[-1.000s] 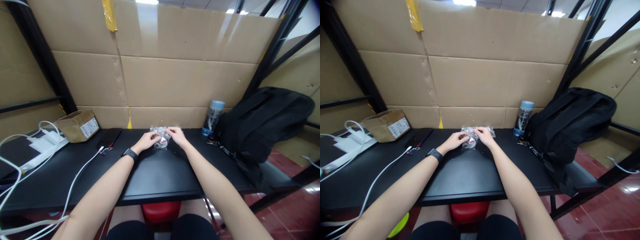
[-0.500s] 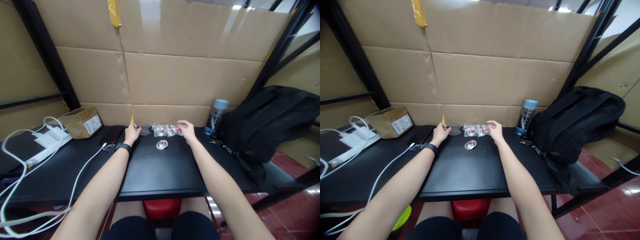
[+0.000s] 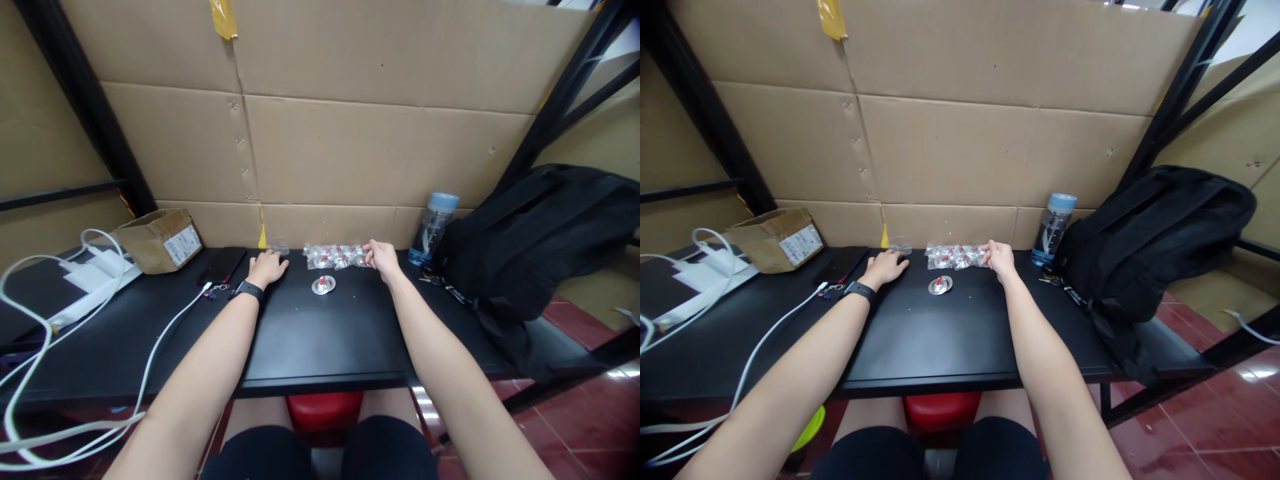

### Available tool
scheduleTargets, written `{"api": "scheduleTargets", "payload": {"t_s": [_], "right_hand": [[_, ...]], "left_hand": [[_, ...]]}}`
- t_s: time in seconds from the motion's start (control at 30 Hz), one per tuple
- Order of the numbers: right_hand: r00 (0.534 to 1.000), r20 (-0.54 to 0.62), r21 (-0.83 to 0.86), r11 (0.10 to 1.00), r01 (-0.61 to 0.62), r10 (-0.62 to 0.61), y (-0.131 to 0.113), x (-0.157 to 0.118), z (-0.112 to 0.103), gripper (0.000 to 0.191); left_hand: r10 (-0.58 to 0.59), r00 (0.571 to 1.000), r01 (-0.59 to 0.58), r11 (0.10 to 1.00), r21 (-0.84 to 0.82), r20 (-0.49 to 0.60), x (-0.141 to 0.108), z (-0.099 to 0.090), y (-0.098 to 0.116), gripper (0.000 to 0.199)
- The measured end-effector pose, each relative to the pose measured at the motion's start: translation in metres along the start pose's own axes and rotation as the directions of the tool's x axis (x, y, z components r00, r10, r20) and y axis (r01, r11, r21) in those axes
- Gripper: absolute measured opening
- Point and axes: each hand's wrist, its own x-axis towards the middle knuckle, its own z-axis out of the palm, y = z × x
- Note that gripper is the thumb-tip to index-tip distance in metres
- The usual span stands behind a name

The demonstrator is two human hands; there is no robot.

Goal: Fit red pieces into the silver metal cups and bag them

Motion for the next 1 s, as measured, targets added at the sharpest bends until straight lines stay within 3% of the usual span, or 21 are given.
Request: {"api": "scheduleTargets", "payload": {"t_s": [0.2, 0.3, 0.4, 0.53, 0.63, 0.7, 0.8, 0.9, 1.0], "right_hand": [[0.999, -0.048, 0.006, 1.000, -0.016, 0.016, 0.000, 0.001, -0.009, 0.032], [1.000, 0.003, -0.012, 0.999, -0.030, 0.030, 0.003, 0.002, -0.012, 0.034], [1.000, -0.026, -0.090, 0.996, -0.003, 0.001, 0.008, 0.006, -0.018, 0.035], [0.990, -0.134, -0.194, 0.981, 0.011, -0.038, 0.016, 0.013, -0.028, 0.036], [0.989, -0.118, -0.281, 0.958, 0.054, -0.090, 0.022, 0.016, -0.034, 0.027], [0.987, 0.001, -0.454, 0.880, 0.141, -0.158, 0.025, 0.015, -0.035, 0.015], [0.968, 0.212, -0.707, 0.662, 0.247, -0.135, 0.027, 0.011, -0.030, 0.039], [0.972, 0.233, -0.813, 0.544, 0.209, -0.025, 0.024, 0.006, -0.024, 0.046], [0.974, 0.222, -0.850, 0.497, 0.175, 0.037, 0.019, 0.003, -0.020, 0.045]], "left_hand": [[-0.005, 0.999, 0.005, 1.000, 0.000, 0.046, 0.002, 0.002, -0.003, 0.055], [-0.020, 1.000, 0.020, 1.000, -0.015, -0.001, 0.001, 0.003, -0.001, 0.054], [0.002, 0.996, -0.006, 0.999, -0.049, -0.086, 0.000, 0.003, 0.002, 0.046], [0.068, 0.977, -0.100, 0.983, -0.154, -0.203, 0.002, 0.000, 0.007, 0.034], [0.163, 0.951, -0.243, 0.919, -0.309, -0.263, 0.004, -0.004, 0.011, 0.033], [0.196, 0.939, -0.301, 0.868, -0.396, -0.284, 0.004, -0.007, 0.014, 0.037], [0.172, 0.942, -0.295, 0.837, -0.461, -0.290, 0.002, -0.013, 0.019, 0.043], [0.148, 0.945, -0.279, 0.831, -0.480, -0.293, -0.001, -0.018, 0.025, 0.042], [0.146, 0.944, -0.284, 0.818, -0.500, -0.298, -0.003, -0.023, 0.030, 0.038]]}}
